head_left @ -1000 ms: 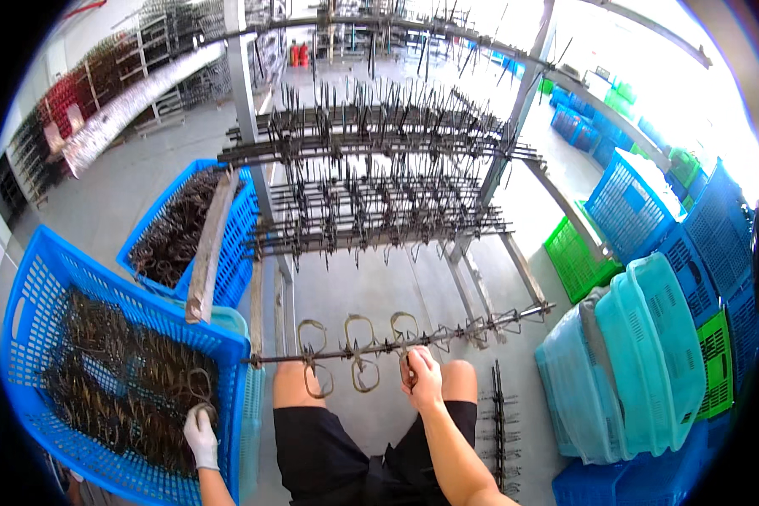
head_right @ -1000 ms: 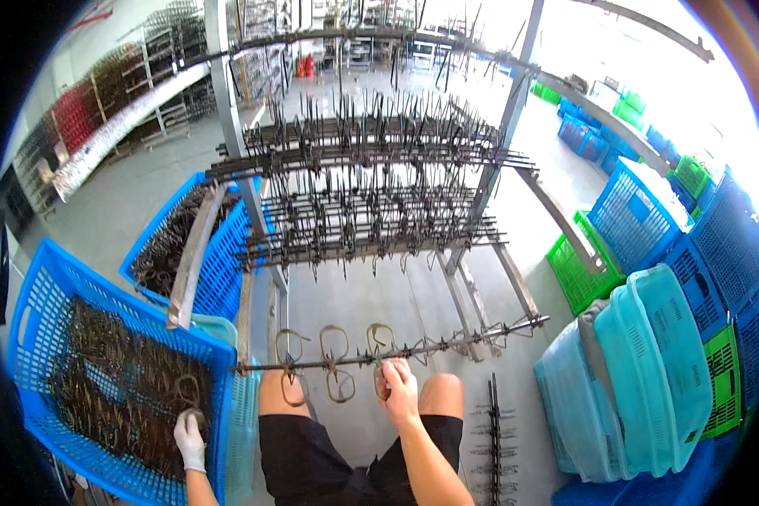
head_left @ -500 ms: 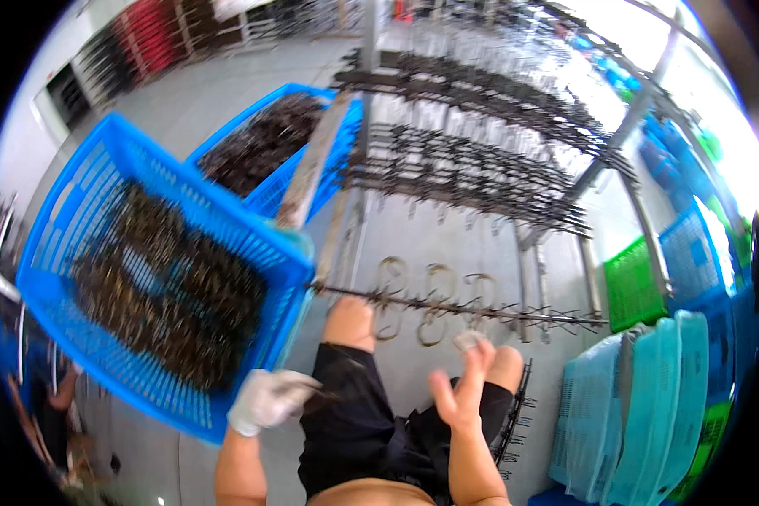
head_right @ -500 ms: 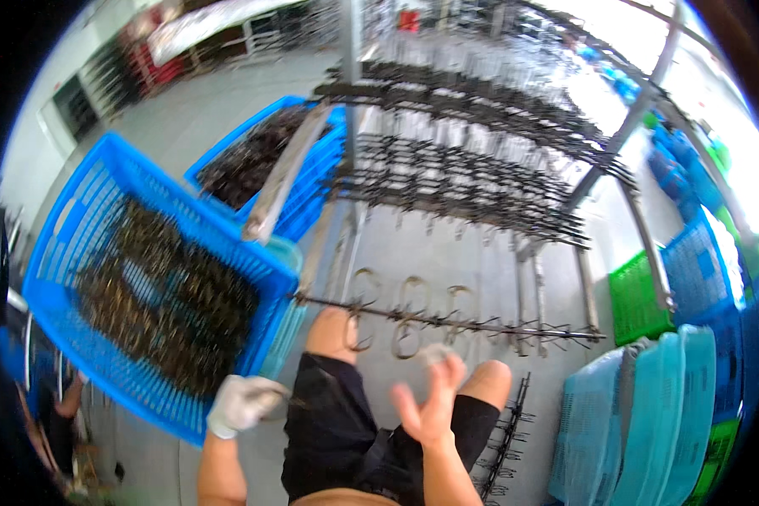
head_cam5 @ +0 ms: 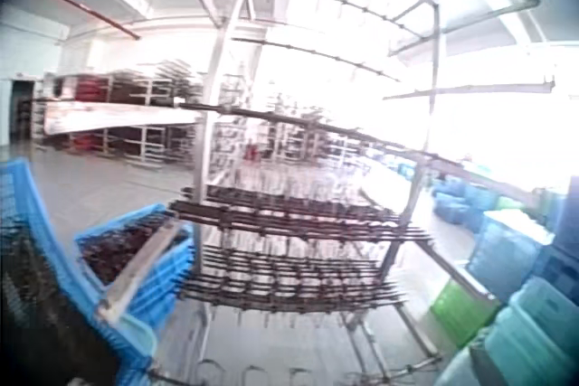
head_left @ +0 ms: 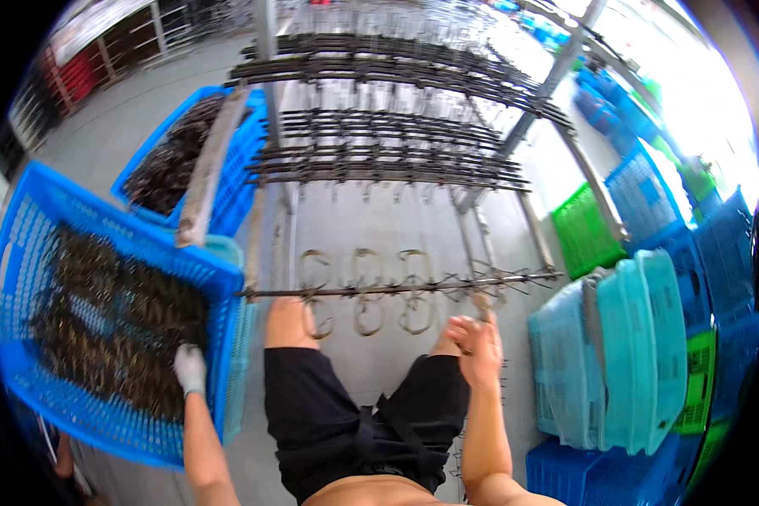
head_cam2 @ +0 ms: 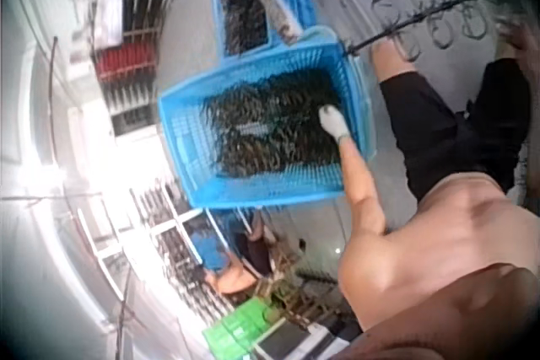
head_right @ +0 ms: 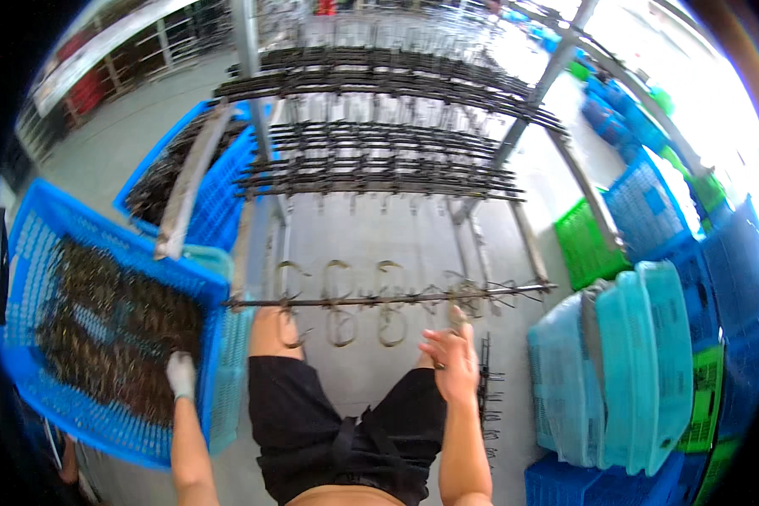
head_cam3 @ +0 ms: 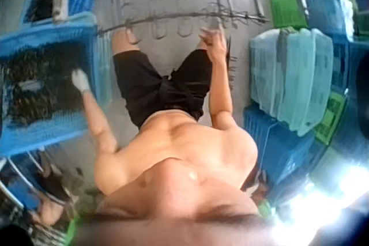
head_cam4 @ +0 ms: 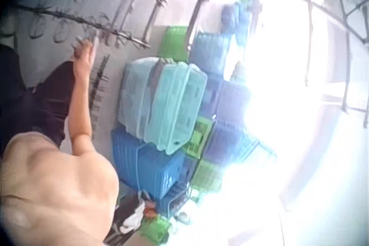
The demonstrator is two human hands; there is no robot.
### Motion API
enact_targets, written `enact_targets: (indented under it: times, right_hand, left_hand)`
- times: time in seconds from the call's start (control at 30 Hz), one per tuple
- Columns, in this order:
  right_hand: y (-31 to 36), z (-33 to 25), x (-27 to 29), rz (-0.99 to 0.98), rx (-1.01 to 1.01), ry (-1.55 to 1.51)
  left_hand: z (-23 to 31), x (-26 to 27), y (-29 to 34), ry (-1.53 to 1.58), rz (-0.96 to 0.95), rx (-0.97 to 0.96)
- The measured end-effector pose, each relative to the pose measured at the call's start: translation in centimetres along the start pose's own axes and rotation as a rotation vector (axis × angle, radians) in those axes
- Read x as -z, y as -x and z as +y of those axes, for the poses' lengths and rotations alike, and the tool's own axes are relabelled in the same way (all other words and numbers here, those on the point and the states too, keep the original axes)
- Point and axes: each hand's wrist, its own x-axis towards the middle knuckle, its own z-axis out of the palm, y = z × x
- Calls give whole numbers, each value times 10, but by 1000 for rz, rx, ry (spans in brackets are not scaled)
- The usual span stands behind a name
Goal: The person picks up metal rings from a blue basket and hangs them one by one onto a metal rack. The person continues to fill the rack with the metal rings.
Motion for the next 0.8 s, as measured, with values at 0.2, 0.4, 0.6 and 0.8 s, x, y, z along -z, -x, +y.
enact_targets:
  times: [0.2,0.4,0.6,0.8]
  right_hand:
    - [-34,11,14,112,-202,135]
    - [-48,-1,-9,206,-298,126]
    - [-50,19,-7,361,-140,195]
    - [-50,18,-20,409,-178,135]
  left_hand:
    - [59,51,34,518,-9,-75]
    - [84,102,42,585,20,-163]
    - [102,105,2,602,-263,-214]
    - [75,13,-38,444,-336,-46]
